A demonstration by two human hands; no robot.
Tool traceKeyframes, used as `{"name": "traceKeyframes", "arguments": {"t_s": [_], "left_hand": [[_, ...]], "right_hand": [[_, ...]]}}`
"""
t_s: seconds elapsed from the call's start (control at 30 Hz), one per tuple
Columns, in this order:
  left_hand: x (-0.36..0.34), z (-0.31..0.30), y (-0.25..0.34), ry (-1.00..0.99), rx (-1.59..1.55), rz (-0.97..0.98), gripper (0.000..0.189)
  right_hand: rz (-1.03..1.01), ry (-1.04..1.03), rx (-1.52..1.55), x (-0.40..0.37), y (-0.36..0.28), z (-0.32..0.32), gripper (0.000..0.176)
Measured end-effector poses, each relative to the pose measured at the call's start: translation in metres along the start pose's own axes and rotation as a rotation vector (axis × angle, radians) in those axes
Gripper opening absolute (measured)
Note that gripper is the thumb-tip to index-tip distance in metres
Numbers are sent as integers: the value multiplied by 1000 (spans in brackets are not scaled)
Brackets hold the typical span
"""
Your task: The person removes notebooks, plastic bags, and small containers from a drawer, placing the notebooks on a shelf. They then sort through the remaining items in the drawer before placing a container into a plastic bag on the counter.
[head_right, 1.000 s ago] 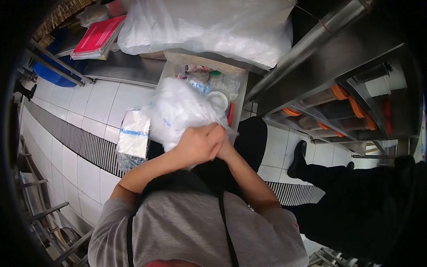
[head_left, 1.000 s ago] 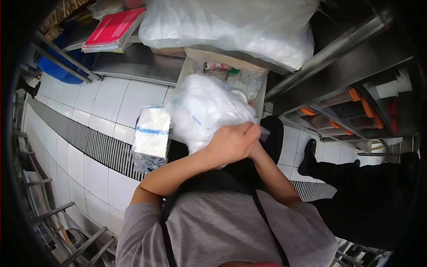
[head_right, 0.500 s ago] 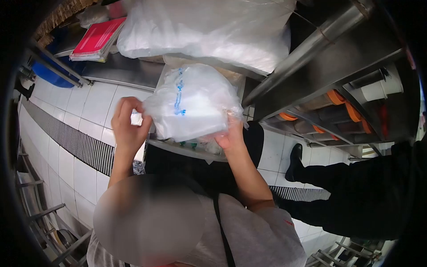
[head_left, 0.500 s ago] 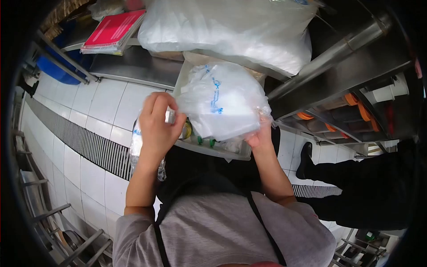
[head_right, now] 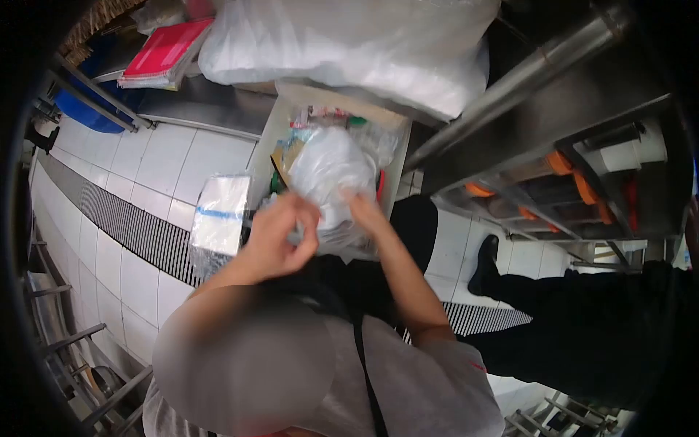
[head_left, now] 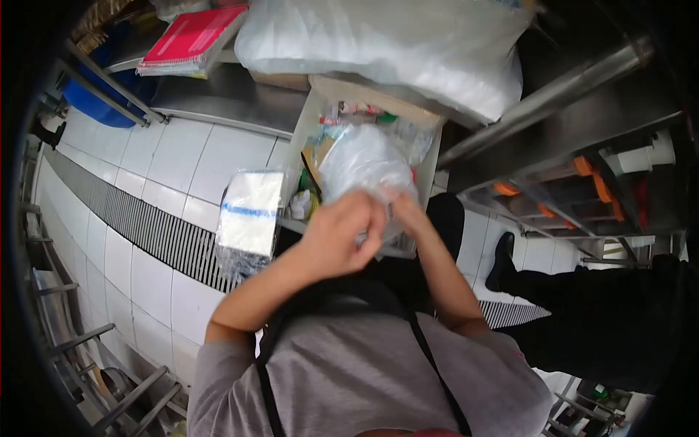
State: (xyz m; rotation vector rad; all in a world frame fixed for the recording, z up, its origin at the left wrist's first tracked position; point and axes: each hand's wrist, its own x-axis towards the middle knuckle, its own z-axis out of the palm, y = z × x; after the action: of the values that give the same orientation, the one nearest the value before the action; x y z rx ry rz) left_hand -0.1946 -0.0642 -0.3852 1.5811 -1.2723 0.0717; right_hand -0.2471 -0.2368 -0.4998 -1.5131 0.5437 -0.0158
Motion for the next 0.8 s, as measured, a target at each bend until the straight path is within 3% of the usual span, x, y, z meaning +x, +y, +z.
{"name": "traceKeyframes", "arguments": {"t_s": [0.03, 0.07, 0.1, 0.17, 0.2, 0.23, 0.27, 0.3, 0.37, 0.4, 0.43, 0.5, 0.57, 0.6, 0.63, 0.7, 0.77, 0.8], "left_hand": [[10, -1, 0, 30, 6, -25, 20], [2, 4, -7, -127, 131, 74, 21], [-3, 14, -11, -129, 126, 84, 21], [-21, 37, -19, -650, 308, 307, 17], [-21, 41, -28, -489, 448, 388, 28], [-22, 36, -39, -495, 571, 319, 49], [-11, 23, -46, -504, 635, 248, 50], [1, 8, -54, -513, 700, 175, 52], [20, -25, -75, -560, 770, 73, 44], [39, -43, -72, -752, 877, -14, 37], [58, -61, -68, -943, 980, -106, 30], [78, -97, -86, -809, 1268, 265, 25], [94, -113, -73, -709, 1150, 331, 26], [99, -116, -68, -606, 1028, 395, 27], [93, -102, -57, -567, 776, 329, 35], [76, -65, -28, -527, 359, 224, 58], [77, -53, -27, -593, 296, 78, 53], [87, -60, -27, -590, 295, 82, 53]], "right_hand": [[260, 49, 87, 4, -7, -6, 54], [202, 54, 201, 0, -20, -7, 53], [131, 59, 310, -1, -37, -9, 53], [141, 95, 422, 3, -55, -14, 42], [140, -30, 565, 4, -60, -18, 43], [138, -159, 707, 6, -64, -22, 43], [140, -55, 647, 8, -67, -26, 55], [137, -55, 646, 11, -68, -31, 55], [-76, 32, -326, 17, -65, -46, 45], [-177, 76, -689, 18, -58, -55, 37], [-185, 75, -690, 14, -66, -60, 37], [-546, -18, -1419, -1, -87, -66, 24], [-531, 15, -1468, -2, -102, -68, 16], [-603, -27, -1335, -8, -116, -64, 15], [-667, -69, -1197, -13, -130, -59, 14], [-756, -90, -1226, -20, -158, -39, 13], [-1055, 64, -1102, -28, -192, -28, 12], [-1042, 106, -983, -39, -212, -29, 11]]}}
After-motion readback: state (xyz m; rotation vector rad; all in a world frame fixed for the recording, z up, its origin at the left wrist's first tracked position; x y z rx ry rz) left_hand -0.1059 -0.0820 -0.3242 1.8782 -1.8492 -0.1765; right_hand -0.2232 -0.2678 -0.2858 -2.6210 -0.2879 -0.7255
